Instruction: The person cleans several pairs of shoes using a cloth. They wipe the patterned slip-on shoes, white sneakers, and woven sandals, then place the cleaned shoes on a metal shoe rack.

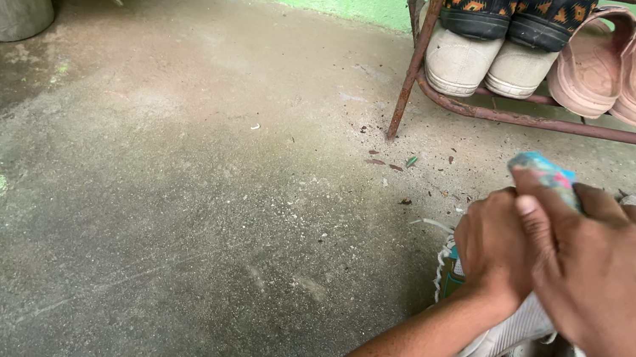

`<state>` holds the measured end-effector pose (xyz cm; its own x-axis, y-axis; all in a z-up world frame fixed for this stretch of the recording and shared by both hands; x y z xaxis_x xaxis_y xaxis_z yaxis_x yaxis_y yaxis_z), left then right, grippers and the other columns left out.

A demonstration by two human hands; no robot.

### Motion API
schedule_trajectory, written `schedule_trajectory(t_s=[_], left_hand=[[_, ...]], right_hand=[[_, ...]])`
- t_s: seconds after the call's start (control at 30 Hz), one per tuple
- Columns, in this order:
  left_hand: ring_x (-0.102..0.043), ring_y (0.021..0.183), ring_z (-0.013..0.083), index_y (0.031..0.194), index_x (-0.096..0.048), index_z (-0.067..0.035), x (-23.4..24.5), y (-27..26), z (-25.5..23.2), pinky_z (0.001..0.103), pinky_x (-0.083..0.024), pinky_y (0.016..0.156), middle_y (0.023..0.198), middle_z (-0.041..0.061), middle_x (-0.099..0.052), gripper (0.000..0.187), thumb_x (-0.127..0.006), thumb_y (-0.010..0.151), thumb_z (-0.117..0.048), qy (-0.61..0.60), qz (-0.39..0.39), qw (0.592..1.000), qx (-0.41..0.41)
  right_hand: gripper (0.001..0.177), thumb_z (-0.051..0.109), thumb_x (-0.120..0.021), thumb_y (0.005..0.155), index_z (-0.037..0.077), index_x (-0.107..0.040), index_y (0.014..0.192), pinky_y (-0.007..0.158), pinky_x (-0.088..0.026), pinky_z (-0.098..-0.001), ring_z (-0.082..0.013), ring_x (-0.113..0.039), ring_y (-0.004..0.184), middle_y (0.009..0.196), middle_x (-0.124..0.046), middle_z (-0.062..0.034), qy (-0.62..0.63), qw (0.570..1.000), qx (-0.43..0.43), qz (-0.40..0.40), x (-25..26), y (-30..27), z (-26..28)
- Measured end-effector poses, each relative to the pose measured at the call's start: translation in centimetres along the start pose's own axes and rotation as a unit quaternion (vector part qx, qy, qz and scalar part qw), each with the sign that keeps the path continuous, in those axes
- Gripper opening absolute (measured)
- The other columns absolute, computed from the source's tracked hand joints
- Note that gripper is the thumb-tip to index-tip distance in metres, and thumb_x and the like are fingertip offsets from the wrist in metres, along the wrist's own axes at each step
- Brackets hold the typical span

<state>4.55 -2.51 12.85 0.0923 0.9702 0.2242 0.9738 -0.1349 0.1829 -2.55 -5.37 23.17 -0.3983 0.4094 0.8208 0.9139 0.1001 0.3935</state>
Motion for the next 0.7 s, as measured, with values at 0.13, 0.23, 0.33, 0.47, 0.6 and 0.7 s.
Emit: schedule_trajectory(t_s=[0.13, 0.23, 0.33, 0.47, 0.6, 0.7], left_hand=[[-0.071, 0.067, 0.0378, 0.077, -0.071, -0.004, -1.0, 0.0, -0.7, 0.052, -0.054, 0.069, 0.068, 0.019, -0.069, 0.063, -0.034, 0.112, -0.041, -0.01, 0.008, 0.999, 0.046], [-0.069, 0.074, 0.0457, 0.082, -0.073, -0.001, -1.2, -0.6, -1.4, 0.057, -0.051, 0.077, 0.073, 0.025, -0.068, 0.053, -0.039, 0.109, -0.032, 0.024, -0.056, 0.998, 0.002], [-0.07, 0.073, 0.0446, 0.08, -0.072, 0.0, -1.2, -1.1, -1.4, 0.056, -0.051, 0.077, 0.074, 0.025, -0.068, 0.054, -0.037, 0.108, -0.03, 0.0, -0.036, 0.999, 0.007], [-0.068, 0.072, 0.0453, 0.077, -0.071, 0.0, -0.9, -1.1, -2.1, 0.057, -0.05, 0.074, 0.074, 0.026, -0.068, 0.055, -0.038, 0.108, -0.031, 0.021, -0.054, 0.998, 0.012], [-0.068, 0.07, 0.0453, 0.077, -0.071, -0.002, -0.8, -1.0, -2.1, 0.057, -0.05, 0.071, 0.075, 0.025, -0.068, 0.055, -0.039, 0.109, -0.033, 0.023, -0.087, 0.996, -0.003], [-0.068, 0.065, 0.0423, 0.073, -0.069, -0.003, -0.7, -0.6, -1.6, 0.054, -0.051, 0.067, 0.07, 0.023, -0.067, 0.061, -0.036, 0.111, -0.036, 0.028, -0.072, 0.997, -0.008]], right_hand=[[0.044, 0.048, -0.033, 0.11, 0.036, -0.063, 0.139, 0.071, -0.061, -0.0395, -0.0276, -0.077, 0.079, 0.1, -0.08, -0.0081, -0.003, 0.961, -0.133, 0.242, -4.9, 1.7, -2.7], [0.046, 0.043, -0.038, 0.103, 0.027, -0.062, 0.138, 0.086, -0.055, -0.0403, -0.0291, -0.071, 0.099, 0.117, -0.074, -0.0092, 0.094, 0.942, -0.127, 0.295, -13.4, 4.0, -8.1], [0.049, 0.038, -0.044, 0.096, 0.018, -0.062, 0.138, 0.102, -0.048, -0.0412, -0.0305, -0.066, 0.118, 0.134, -0.069, -0.0103, 0.2, 0.941, 0.055, 0.266, -22.4, 5.9, -13.0], [0.05, 0.04, -0.044, 0.103, 0.011, -0.066, 0.137, 0.103, -0.049, -0.0456, -0.0355, -0.07, 0.114, 0.123, -0.075, -0.0191, 0.304, 0.908, -0.101, 0.269, -21.6, 4.6, -13.6], [0.039, 0.036, -0.047, 0.111, 0.02, -0.074, 0.133, 0.073, -0.059, -0.0466, -0.0396, -0.076, 0.074, 0.087, -0.079, -0.0234, 0.191, 0.942, -0.226, 0.157, -9.9, 0.3, -7.1], [0.03, 0.03, -0.057, 0.103, 0.015, -0.078, 0.118, 0.06, -0.056, -0.0433, -0.0339, -0.069, 0.058, 0.079, -0.072, -0.0167, 0.139, 0.983, -0.116, -0.042, -3.4, 0.0, -2.6]])
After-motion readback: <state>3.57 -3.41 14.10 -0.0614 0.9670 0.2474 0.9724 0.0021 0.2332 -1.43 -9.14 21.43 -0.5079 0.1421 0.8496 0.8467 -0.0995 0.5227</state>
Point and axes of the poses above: each hand's wrist, its own y-axis towards the middle knuckle, its own x-axis out of the back of the hand, z = x × y, the point moved 3 cm from there along y, towards the middle knuckle
